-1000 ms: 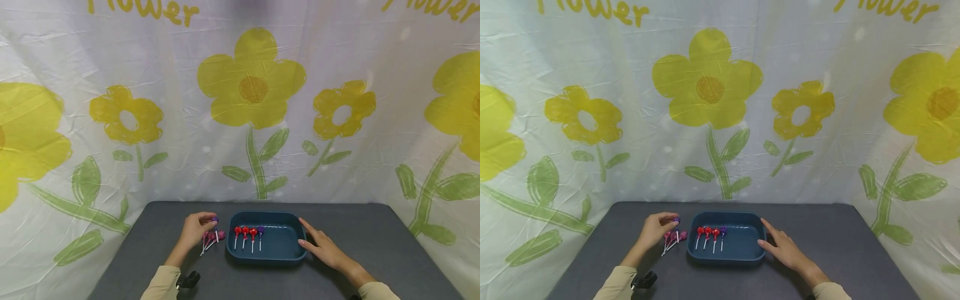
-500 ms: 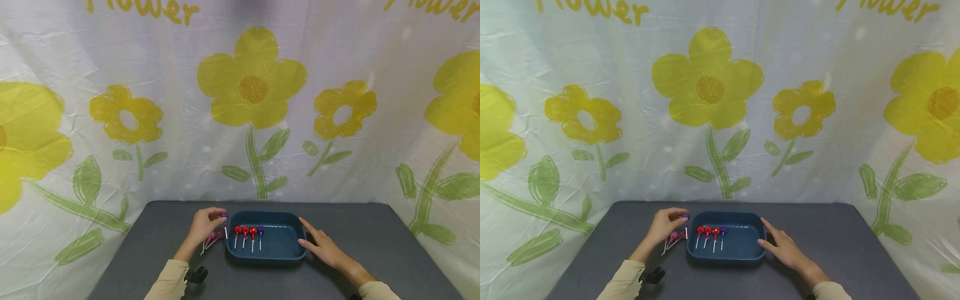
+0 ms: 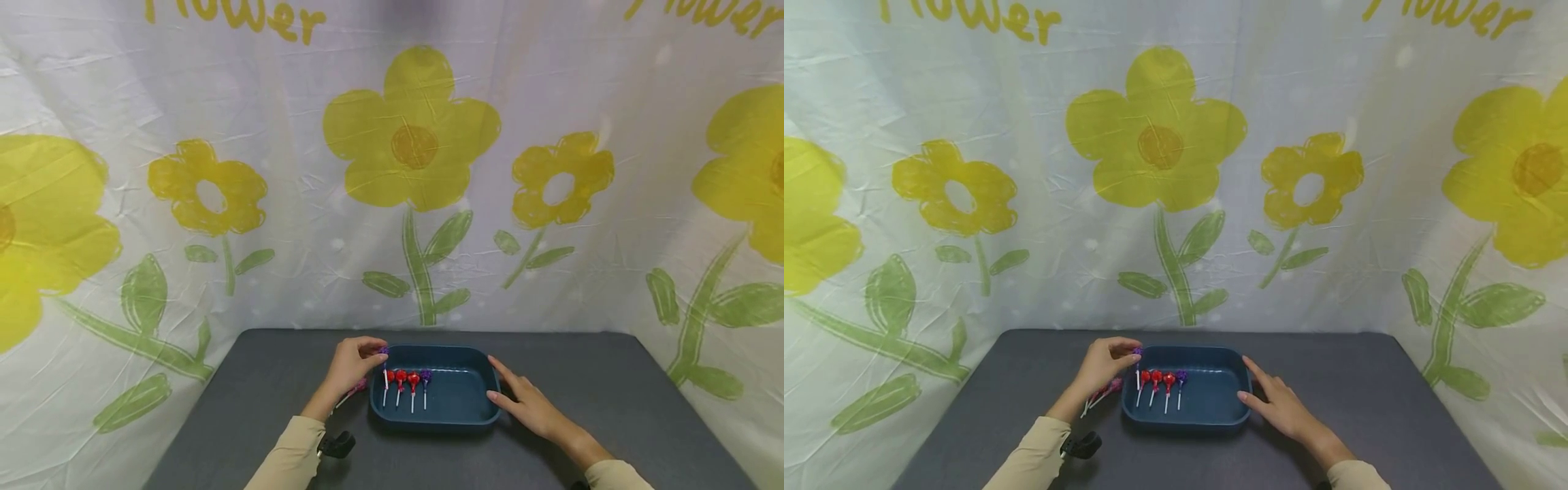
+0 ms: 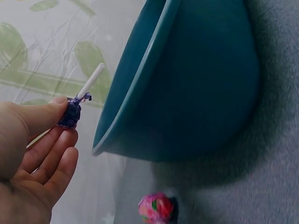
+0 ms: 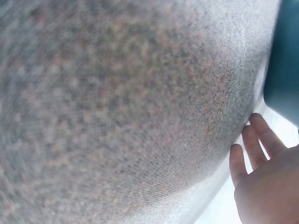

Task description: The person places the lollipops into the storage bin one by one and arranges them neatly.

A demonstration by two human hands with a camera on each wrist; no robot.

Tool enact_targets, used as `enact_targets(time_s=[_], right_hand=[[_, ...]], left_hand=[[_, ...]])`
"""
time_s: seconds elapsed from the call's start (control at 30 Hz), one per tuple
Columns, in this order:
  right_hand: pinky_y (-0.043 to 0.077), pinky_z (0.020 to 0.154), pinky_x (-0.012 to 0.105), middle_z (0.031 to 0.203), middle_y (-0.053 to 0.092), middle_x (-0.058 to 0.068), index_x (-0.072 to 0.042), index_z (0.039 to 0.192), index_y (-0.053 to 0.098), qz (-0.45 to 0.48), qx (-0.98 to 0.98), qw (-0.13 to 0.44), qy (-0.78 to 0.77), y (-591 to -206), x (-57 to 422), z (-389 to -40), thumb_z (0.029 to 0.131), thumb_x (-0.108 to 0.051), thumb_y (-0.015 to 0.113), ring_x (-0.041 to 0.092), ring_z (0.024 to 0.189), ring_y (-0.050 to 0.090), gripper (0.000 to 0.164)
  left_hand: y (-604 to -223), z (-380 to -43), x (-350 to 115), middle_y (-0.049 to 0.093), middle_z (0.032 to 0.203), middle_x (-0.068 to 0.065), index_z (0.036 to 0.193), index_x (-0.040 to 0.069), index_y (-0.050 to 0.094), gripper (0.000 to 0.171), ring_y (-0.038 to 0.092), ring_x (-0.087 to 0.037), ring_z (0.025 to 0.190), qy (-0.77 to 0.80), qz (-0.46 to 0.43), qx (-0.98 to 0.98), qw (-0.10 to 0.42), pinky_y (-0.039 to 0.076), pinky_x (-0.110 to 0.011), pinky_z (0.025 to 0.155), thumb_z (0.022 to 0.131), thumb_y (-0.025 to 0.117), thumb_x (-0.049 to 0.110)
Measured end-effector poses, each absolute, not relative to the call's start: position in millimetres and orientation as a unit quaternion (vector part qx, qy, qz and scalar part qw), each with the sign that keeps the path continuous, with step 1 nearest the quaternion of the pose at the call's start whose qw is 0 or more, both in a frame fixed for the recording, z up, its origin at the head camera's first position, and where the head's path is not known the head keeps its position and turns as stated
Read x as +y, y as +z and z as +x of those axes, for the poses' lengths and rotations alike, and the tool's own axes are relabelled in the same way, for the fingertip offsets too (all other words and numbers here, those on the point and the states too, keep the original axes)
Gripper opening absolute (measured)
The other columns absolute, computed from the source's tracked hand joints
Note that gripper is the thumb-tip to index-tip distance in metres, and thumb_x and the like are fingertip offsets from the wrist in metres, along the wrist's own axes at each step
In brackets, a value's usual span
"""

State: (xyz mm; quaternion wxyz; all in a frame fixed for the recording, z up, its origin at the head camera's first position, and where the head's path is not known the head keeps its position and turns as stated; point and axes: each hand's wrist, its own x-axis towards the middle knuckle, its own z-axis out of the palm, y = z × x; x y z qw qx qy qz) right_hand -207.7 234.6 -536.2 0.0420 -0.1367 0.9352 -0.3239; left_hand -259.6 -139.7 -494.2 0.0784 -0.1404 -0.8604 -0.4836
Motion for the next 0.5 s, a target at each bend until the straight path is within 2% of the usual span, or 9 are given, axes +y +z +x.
enact_targets(time_s=[0.23, 0.5], right_hand=[[0.036, 0.099, 0.071, 0.144, 0.055, 0.017, -0.033, 0.159, 0.016, -0.134, 0.937, 0.039, -0.320, -536.6, 234.6, -208.9, 0.099, -0.055, 0.048, 0.040, 0.134, 0.046, 0.071], [0.034, 0.099, 0.073, 0.144, 0.054, 0.018, -0.031, 0.160, 0.016, -0.137, 0.934, 0.044, -0.327, -535.0, 234.0, -207.2, 0.100, -0.053, 0.048, 0.040, 0.134, 0.046, 0.071]], left_hand=[[-495.0, -261.7, -123.9, 0.078, 0.099, -0.008, 0.104, 0.010, 0.077, 0.019, 0.072, -0.017, 0.084, -0.466, -0.154, -0.868, 0.071, 0.059, -0.029, 0.074, 0.087, 0.076, 0.018], [-496.6, -261.8, -110.3, 0.078, 0.099, -0.009, 0.105, 0.008, 0.076, 0.019, 0.073, -0.018, 0.083, -0.453, -0.178, -0.872, 0.060, 0.058, -0.024, 0.071, 0.087, 0.076, 0.016]])
